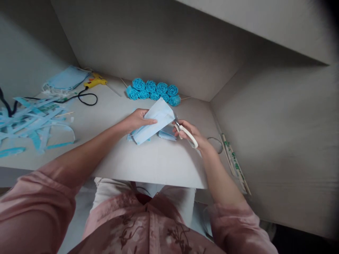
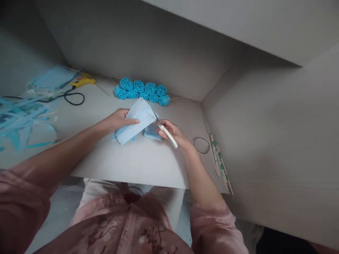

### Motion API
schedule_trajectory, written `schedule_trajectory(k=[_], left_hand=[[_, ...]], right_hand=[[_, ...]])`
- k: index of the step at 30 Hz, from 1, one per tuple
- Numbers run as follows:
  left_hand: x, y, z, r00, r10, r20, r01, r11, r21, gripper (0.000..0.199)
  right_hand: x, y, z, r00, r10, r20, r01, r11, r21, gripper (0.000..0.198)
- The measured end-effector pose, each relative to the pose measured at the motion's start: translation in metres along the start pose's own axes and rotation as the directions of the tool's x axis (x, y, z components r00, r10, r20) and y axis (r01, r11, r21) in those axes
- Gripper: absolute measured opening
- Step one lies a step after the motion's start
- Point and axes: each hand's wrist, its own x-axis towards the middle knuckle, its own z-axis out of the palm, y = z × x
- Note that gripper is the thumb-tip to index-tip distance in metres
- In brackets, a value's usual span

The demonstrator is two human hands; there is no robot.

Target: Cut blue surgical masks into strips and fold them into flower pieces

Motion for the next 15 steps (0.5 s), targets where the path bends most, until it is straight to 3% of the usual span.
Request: schedule_trajectory(k=[15], left_hand=[[0.0009,-0.0002,-0.0002,1.000,0.005,-0.008,-0.005,0.999,-0.035,0.043]], right_hand=[[-0.0015,-0.0015,-0.0001,1.000,0.015,0.012,-0.015,1.000,-0.014,0.061]])
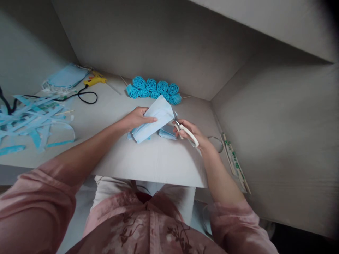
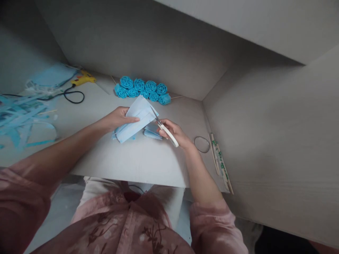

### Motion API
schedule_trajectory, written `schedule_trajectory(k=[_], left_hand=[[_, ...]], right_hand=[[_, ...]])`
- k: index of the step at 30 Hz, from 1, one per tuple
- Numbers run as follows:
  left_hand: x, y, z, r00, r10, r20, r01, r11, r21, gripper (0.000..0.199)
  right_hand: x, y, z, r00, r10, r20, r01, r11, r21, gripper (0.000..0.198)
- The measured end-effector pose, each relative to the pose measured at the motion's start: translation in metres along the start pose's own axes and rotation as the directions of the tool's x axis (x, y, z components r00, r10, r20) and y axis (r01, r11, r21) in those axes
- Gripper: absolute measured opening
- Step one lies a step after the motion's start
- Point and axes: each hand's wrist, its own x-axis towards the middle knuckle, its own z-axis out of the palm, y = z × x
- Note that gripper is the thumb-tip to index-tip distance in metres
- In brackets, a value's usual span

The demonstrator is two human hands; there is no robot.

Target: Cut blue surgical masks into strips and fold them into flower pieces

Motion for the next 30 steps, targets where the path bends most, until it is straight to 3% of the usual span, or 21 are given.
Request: schedule_trajectory(k=[30], left_hand=[[-0.0026,0.0001,0.0006,1.000,-0.009,0.007,0.010,1.000,-0.021,0.047]], right_hand=[[0.0010,0.0039,-0.0011,0.995,0.005,-0.097,-0.003,1.000,0.018,0.056]])
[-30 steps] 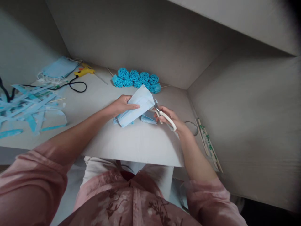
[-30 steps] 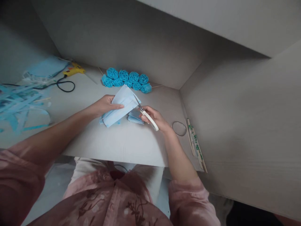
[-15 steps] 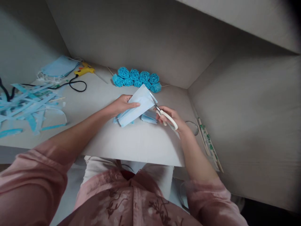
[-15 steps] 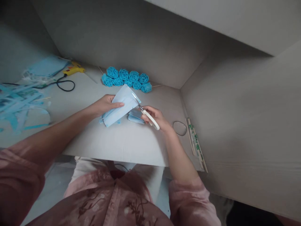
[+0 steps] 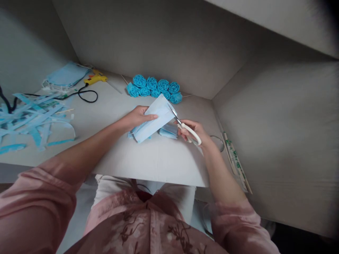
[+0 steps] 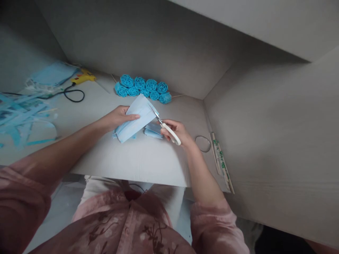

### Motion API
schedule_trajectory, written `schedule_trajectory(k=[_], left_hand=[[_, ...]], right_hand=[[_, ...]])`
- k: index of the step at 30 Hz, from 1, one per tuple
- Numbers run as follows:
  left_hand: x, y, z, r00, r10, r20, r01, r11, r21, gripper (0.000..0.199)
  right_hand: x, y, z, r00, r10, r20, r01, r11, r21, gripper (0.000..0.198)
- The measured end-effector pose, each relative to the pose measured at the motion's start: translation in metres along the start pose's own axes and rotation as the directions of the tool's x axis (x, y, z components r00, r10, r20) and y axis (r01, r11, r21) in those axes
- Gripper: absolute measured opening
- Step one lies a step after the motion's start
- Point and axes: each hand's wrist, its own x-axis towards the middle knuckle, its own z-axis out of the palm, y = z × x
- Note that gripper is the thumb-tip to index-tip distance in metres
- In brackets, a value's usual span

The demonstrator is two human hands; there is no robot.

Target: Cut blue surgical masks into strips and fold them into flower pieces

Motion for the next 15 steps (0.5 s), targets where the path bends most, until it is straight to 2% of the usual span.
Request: schedule_trajectory(k=[7,12,15], left_hand=[[-0.0013,0.0020,0.0006,0.999,-0.037,0.029,0.038,0.998,-0.054,0.053],[-0.0010,0.0022,-0.0005,0.999,-0.026,0.031,0.025,1.000,0.014,0.053],[-0.0020,0.0041,-0.0002,0.999,-0.025,0.037,0.024,0.999,0.026,0.053]], right_hand=[[-0.0008,0.0016,-0.0033,1.000,-0.004,0.022,0.004,1.000,-0.019,0.052],[-0.0018,-0.0010,-0.0030,0.998,0.020,0.055,-0.019,1.000,-0.004,0.057],[-0.0029,-0.0014,-0.0042,0.995,-0.006,0.103,0.004,1.000,0.012,0.060]])
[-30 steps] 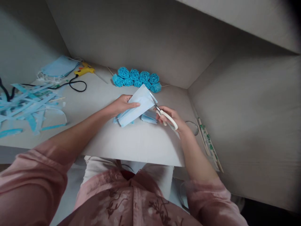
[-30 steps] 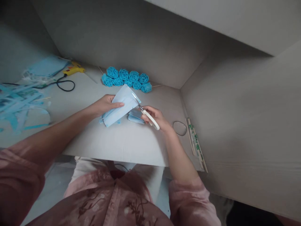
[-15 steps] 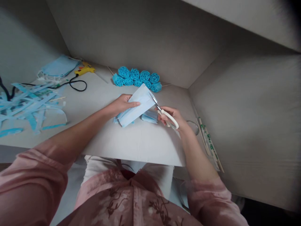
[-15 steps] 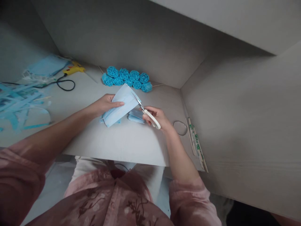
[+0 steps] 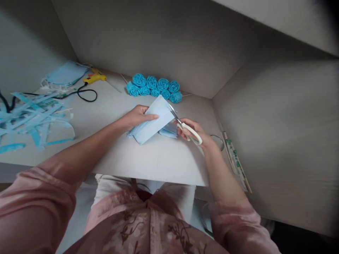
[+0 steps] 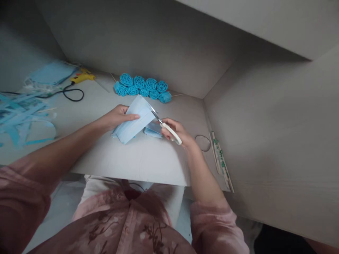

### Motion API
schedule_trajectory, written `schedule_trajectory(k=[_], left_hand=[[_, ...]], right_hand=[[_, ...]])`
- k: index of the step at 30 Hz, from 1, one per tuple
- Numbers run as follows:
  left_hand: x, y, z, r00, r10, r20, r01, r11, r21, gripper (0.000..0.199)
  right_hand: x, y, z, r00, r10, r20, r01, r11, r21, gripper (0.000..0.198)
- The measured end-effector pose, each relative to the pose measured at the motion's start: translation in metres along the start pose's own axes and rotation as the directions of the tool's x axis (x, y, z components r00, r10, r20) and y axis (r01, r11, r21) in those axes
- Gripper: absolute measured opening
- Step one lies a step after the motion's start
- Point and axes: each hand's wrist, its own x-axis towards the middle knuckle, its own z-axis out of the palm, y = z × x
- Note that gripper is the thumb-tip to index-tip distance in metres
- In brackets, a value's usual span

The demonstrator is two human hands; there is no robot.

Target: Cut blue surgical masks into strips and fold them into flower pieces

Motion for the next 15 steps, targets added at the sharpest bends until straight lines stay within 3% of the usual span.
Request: schedule_trajectory(k=[5,15], left_hand=[[-0.0023,0.0030,0.0022,1.000,0.008,0.004,-0.008,1.000,0.030,0.053],[-0.0026,0.0015,0.0042,0.999,0.016,0.027,-0.019,0.995,0.098,0.051]], right_hand=[[-0.0008,0.0024,-0.0009,0.996,-0.034,0.087,0.035,0.999,-0.007,0.057],[0.0009,0.0055,0.0030,0.991,-0.042,0.127,0.041,0.999,0.004,0.053]])
